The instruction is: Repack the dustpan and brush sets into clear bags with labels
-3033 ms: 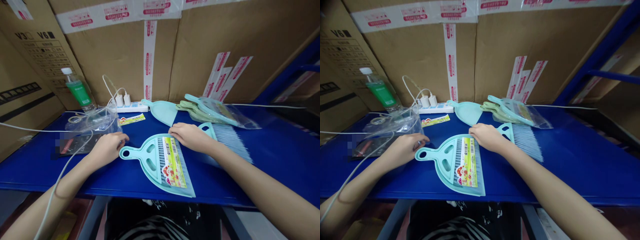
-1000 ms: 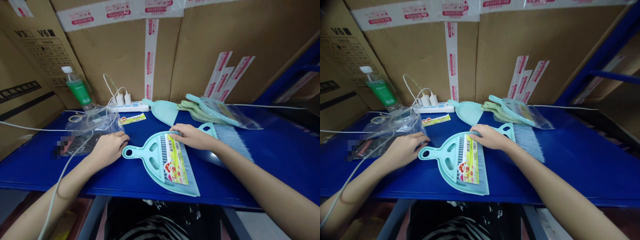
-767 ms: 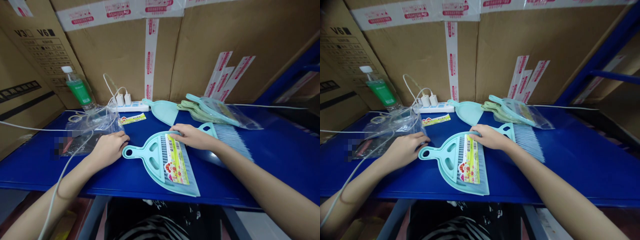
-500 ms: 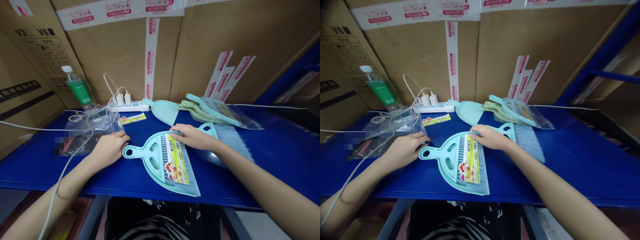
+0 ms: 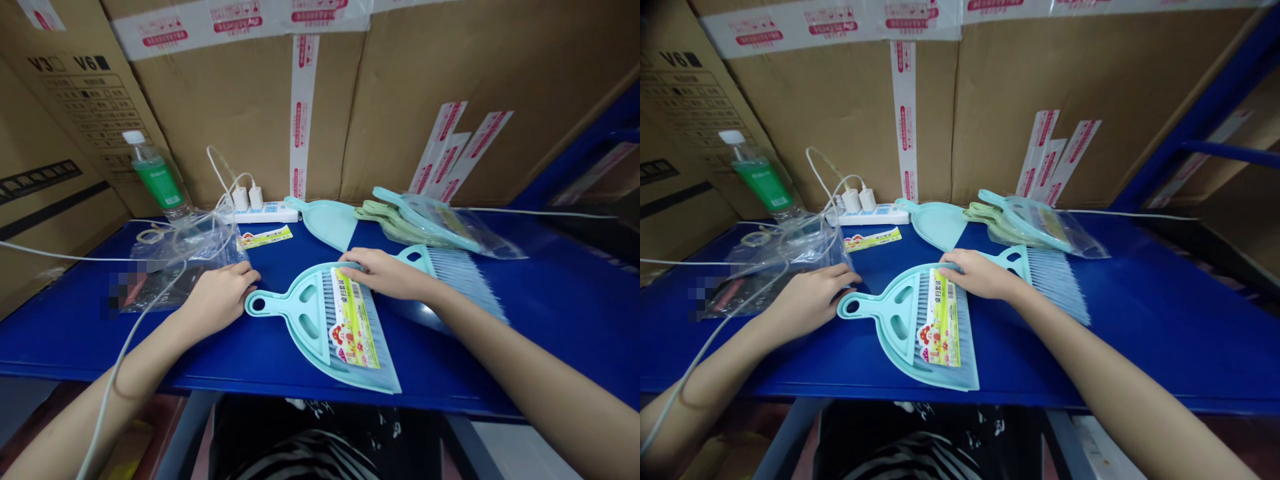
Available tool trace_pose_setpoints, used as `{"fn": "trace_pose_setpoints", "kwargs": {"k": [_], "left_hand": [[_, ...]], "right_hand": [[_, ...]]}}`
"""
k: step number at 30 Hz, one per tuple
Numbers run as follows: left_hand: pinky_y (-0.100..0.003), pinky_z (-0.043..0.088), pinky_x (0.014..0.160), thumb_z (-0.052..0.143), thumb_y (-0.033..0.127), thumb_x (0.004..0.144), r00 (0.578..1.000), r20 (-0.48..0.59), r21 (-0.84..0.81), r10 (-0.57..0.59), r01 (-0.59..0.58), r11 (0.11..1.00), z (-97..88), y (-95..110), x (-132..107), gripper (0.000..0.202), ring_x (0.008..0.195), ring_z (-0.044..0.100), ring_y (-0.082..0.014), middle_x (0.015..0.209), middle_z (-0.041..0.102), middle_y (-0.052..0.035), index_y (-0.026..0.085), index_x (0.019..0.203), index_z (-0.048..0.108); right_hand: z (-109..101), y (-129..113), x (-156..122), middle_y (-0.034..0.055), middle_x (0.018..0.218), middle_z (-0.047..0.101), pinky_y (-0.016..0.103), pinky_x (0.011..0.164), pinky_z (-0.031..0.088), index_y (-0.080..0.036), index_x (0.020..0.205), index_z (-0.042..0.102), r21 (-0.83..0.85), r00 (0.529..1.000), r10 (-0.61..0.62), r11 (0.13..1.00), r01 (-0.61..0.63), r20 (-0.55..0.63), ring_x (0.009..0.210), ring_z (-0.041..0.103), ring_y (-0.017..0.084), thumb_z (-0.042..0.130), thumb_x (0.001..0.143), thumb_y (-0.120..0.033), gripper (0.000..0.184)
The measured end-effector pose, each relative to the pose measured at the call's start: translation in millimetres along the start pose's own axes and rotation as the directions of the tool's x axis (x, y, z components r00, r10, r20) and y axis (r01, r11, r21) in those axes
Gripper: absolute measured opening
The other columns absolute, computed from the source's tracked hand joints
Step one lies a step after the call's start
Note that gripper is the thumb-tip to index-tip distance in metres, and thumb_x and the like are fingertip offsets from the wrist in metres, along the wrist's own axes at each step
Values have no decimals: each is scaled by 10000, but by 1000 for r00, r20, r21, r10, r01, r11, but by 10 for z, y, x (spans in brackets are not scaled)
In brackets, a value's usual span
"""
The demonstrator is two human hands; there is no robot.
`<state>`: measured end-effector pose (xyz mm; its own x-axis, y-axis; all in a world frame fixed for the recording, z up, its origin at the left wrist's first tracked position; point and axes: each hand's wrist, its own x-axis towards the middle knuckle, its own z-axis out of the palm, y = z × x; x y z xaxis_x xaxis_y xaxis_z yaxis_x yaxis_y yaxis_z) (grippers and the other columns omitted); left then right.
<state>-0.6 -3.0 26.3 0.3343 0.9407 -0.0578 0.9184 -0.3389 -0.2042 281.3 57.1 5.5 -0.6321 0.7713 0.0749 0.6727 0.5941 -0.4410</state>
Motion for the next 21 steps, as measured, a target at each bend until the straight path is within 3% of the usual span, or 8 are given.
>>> {"fn": "trace_pose_setpoints", "kwargs": {"k": [21], "left_hand": [[-327, 541, 788, 396, 121, 868, 1000, 6, 21, 5, -5, 1000, -25, 33, -9, 350, 1035, 662, -252, 1161, 660, -72, 214, 1109, 632]], "right_hand": [[-11, -28, -1, 93, 897, 682, 366, 740, 455, -195, 907, 633, -9, 1000, -11, 1000, 11, 9, 814, 616, 224, 386, 913, -361, 298]]}}
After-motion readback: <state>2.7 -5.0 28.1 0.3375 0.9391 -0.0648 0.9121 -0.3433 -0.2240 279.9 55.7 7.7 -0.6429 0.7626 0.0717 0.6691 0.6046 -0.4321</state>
